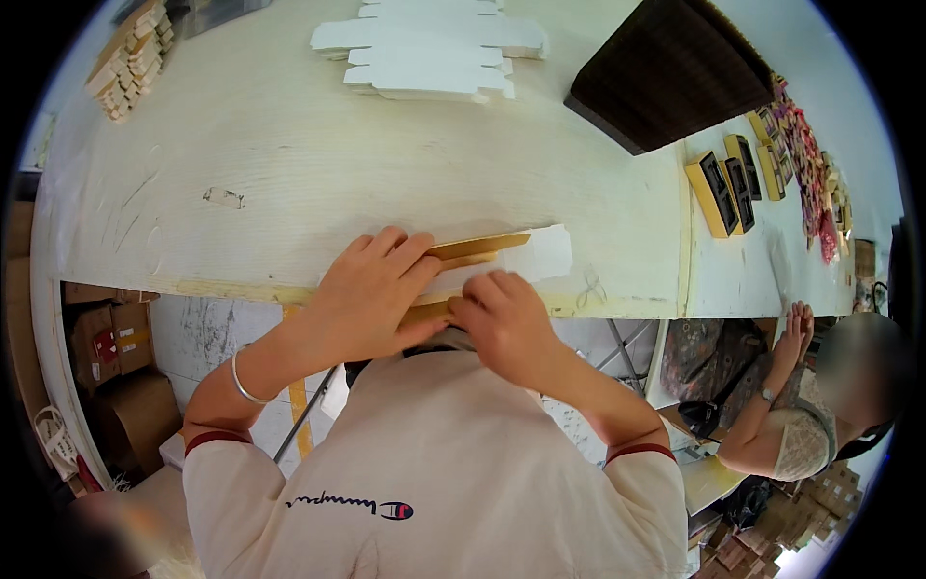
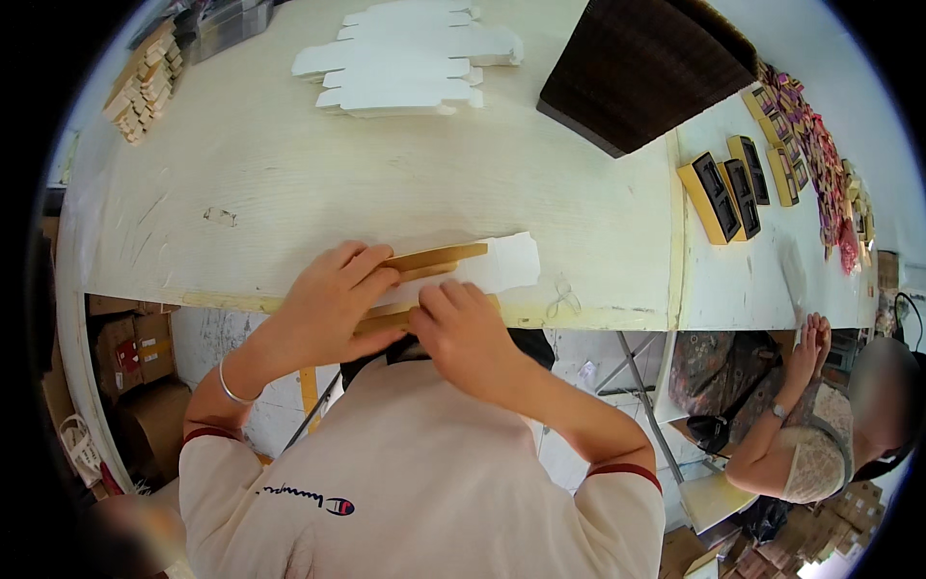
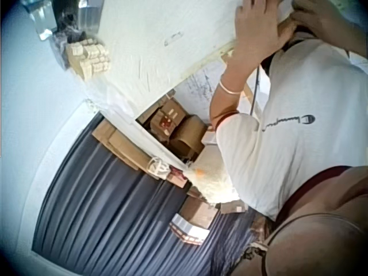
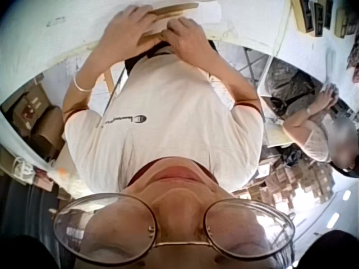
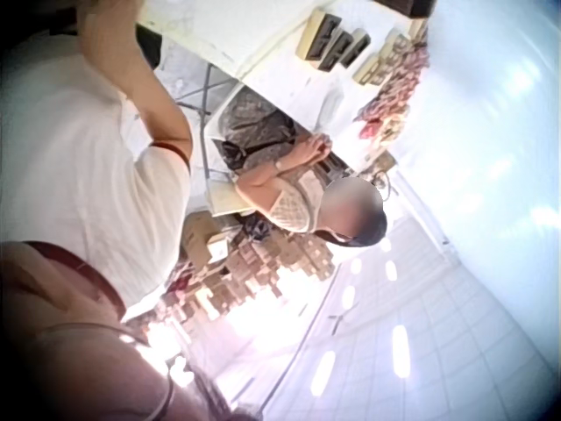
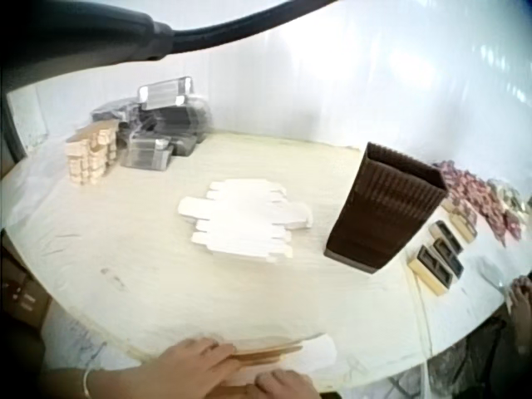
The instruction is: The person folds flat cardboard pieces into small rectangular boxes, inserts white paper liners, and places dark rectangular items inside. The person then closes the boxes and sets them aside on the table.
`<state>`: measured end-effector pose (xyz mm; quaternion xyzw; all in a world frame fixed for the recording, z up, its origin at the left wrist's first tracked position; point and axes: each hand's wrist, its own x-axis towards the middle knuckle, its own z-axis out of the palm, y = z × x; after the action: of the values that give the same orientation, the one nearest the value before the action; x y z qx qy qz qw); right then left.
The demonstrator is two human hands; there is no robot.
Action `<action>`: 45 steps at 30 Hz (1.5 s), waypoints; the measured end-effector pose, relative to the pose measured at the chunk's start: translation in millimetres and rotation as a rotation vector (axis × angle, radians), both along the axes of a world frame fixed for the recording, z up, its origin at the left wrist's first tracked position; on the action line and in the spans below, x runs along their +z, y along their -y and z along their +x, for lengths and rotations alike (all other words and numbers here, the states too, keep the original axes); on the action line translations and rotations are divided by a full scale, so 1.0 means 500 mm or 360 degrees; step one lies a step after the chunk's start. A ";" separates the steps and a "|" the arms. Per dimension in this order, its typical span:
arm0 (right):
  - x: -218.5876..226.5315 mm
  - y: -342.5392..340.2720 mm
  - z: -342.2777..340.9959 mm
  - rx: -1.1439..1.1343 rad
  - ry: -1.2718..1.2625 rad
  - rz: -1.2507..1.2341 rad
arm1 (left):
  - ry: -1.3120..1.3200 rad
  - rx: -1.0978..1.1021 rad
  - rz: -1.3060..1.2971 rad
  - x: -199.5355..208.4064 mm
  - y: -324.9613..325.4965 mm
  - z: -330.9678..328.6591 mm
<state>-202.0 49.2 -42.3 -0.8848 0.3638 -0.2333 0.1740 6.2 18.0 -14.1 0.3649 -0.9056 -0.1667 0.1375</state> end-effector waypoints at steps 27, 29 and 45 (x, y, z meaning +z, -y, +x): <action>0.007 0.058 -0.103 -0.0043 0.0247 0.0073 | -0.0305 -0.0462 -0.0021 -0.032 0.082 -0.015; 0.004 0.062 -0.089 -0.0075 0.0282 0.0042 | -0.0535 -0.0502 -0.0066 -0.066 0.086 -0.023; 0.031 -0.001 -0.078 -0.0034 0.0093 0.0211 | -0.0499 0.0015 0.0390 -0.046 0.058 -0.088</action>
<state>-240.8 49.6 -26.8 -0.8603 0.3827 -0.2363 0.2401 -37.6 -11.0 -37.2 0.3527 -0.8443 -0.3299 0.2323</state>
